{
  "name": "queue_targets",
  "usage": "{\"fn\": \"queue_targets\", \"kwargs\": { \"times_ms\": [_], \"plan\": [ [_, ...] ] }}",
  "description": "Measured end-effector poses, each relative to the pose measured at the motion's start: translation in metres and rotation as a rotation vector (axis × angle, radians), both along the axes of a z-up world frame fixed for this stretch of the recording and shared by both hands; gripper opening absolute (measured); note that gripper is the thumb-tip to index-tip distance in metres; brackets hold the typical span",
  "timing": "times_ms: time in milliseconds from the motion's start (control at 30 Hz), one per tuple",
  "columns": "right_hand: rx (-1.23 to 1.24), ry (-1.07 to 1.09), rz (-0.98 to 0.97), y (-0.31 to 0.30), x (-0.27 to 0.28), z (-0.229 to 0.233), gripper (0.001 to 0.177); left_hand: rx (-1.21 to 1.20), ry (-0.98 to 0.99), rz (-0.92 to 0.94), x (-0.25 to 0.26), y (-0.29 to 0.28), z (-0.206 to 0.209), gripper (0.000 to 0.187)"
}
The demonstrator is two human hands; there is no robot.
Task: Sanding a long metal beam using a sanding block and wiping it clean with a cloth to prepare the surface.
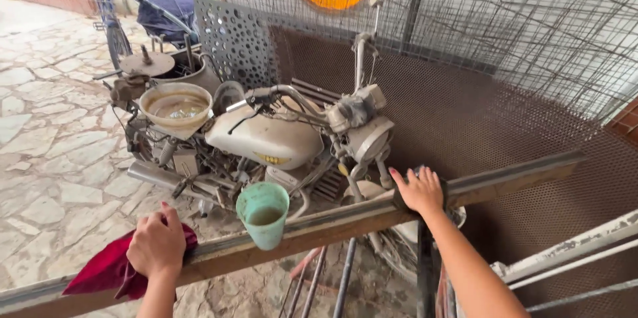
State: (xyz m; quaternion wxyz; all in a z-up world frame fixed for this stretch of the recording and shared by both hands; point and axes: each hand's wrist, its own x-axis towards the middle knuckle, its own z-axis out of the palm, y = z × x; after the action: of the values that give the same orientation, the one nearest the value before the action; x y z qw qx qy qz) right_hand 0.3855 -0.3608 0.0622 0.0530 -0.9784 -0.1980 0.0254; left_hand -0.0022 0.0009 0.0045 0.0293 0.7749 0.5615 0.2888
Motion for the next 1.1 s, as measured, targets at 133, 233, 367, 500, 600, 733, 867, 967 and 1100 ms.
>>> {"fn": "queue_targets", "kwargs": {
  "times_ms": [133,233,367,500,600,733,867,967,1100],
  "plan": [
    [-0.014,-0.009,0.169,0.023,-0.032,-0.001,0.096,-0.001,-0.007,-0.009,0.001,-0.003,-0.002,0.062],
    [0.002,-0.140,0.275,0.006,-0.034,-0.006,0.095,0.004,-0.008,0.003,0.002,0.000,-0.002,0.060],
    [-0.112,-0.237,-0.008,-0.044,0.045,-0.009,0.081,-0.048,0.035,0.007,0.000,0.007,-0.010,0.061],
    [-0.119,-0.092,-0.195,-0.024,0.028,0.023,0.095,-0.037,0.053,-0.002,-0.002,0.004,-0.008,0.059],
    [-0.015,-0.033,-0.056,0.017,-0.027,0.030,0.086,-0.034,0.115,0.020,-0.001,0.007,-0.012,0.062],
    [-0.022,-0.150,0.173,-0.001,-0.026,0.013,0.084,0.014,0.129,0.025,-0.002,0.005,-0.009,0.063],
    [-0.004,-0.029,-0.166,-0.058,0.070,-0.016,0.099,0.011,0.155,0.036,-0.002,0.002,-0.008,0.065],
    [0.073,0.042,-0.191,0.006,-0.051,0.091,0.075,0.009,0.231,0.066,-0.002,0.004,-0.005,0.072],
    [0.098,-0.049,0.297,0.029,-0.057,0.005,0.114,-0.039,0.224,0.068,-0.002,0.000,0.002,0.072]
  ]
}}
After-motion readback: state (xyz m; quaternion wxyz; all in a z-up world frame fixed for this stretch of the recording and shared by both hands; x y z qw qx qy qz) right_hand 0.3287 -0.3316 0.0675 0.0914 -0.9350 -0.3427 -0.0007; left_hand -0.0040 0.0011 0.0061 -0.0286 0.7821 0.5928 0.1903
